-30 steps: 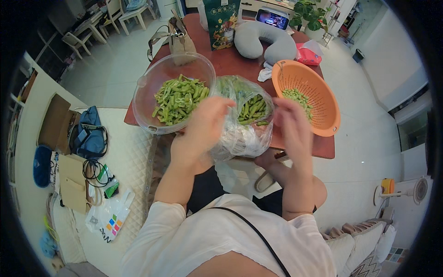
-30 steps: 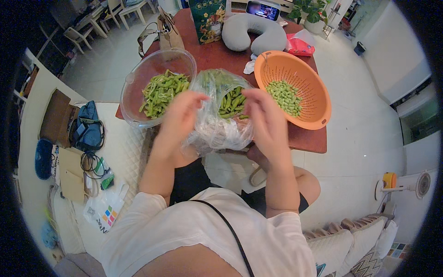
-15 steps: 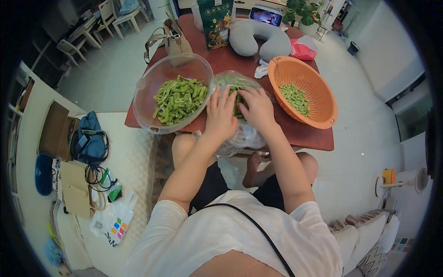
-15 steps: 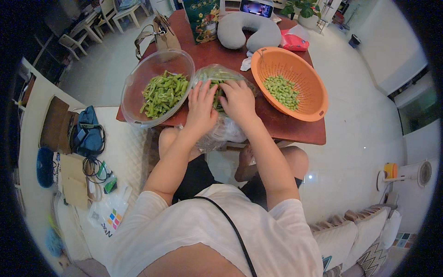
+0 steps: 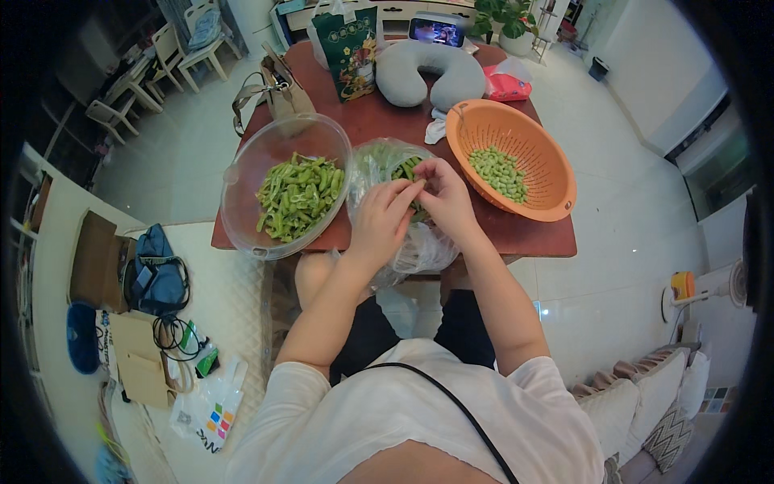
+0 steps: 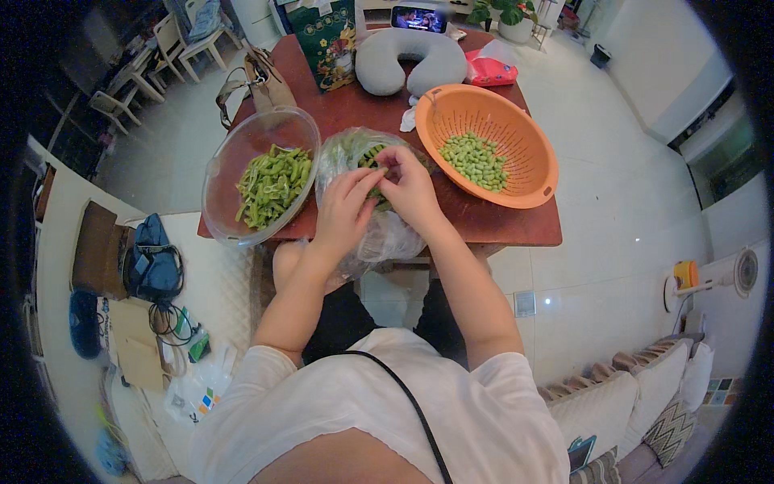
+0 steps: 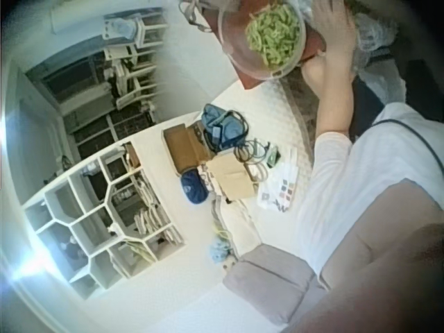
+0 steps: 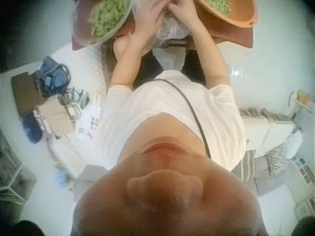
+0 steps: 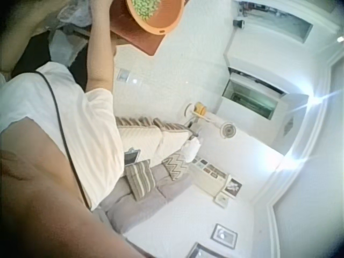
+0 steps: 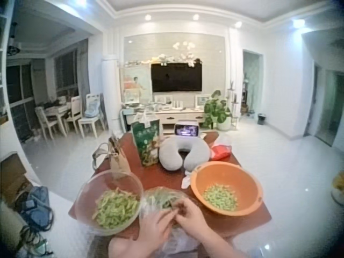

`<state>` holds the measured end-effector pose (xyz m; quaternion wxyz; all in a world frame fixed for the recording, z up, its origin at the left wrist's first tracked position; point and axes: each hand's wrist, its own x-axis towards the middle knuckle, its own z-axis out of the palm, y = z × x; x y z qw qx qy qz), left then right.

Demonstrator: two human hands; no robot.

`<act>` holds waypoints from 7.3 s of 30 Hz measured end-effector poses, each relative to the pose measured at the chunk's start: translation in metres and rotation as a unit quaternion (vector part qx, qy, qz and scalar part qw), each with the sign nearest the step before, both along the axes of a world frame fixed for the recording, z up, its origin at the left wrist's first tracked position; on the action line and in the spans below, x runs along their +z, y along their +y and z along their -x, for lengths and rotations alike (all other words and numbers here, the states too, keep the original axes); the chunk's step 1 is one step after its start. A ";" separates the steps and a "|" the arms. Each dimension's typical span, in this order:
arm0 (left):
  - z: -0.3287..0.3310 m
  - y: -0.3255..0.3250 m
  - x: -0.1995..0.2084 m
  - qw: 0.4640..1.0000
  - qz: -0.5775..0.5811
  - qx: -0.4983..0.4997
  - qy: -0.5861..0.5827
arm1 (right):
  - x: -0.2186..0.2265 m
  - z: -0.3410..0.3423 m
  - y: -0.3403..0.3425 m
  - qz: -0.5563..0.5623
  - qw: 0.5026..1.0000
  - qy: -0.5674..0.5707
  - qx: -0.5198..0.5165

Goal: The person shells beans by hand, removing the seeds from the pods and placing the seeds into an orange colander and the empty pods into a clear bowl.

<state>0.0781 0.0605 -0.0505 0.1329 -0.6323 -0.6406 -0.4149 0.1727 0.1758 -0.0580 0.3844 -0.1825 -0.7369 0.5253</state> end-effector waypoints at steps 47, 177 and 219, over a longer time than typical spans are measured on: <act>-0.003 -0.019 0.042 0.984 0.084 -0.116 0.101 | 0.055 -0.057 -0.012 -0.098 0.959 -0.172 0.203; -0.013 0.011 -0.038 0.714 0.234 -0.198 -0.630 | -0.030 -0.027 -0.015 -0.051 0.990 -0.128 -0.036; -0.007 0.012 -0.028 0.663 0.206 -0.206 -0.690 | -0.044 -0.033 -0.014 -0.010 0.996 -0.063 0.062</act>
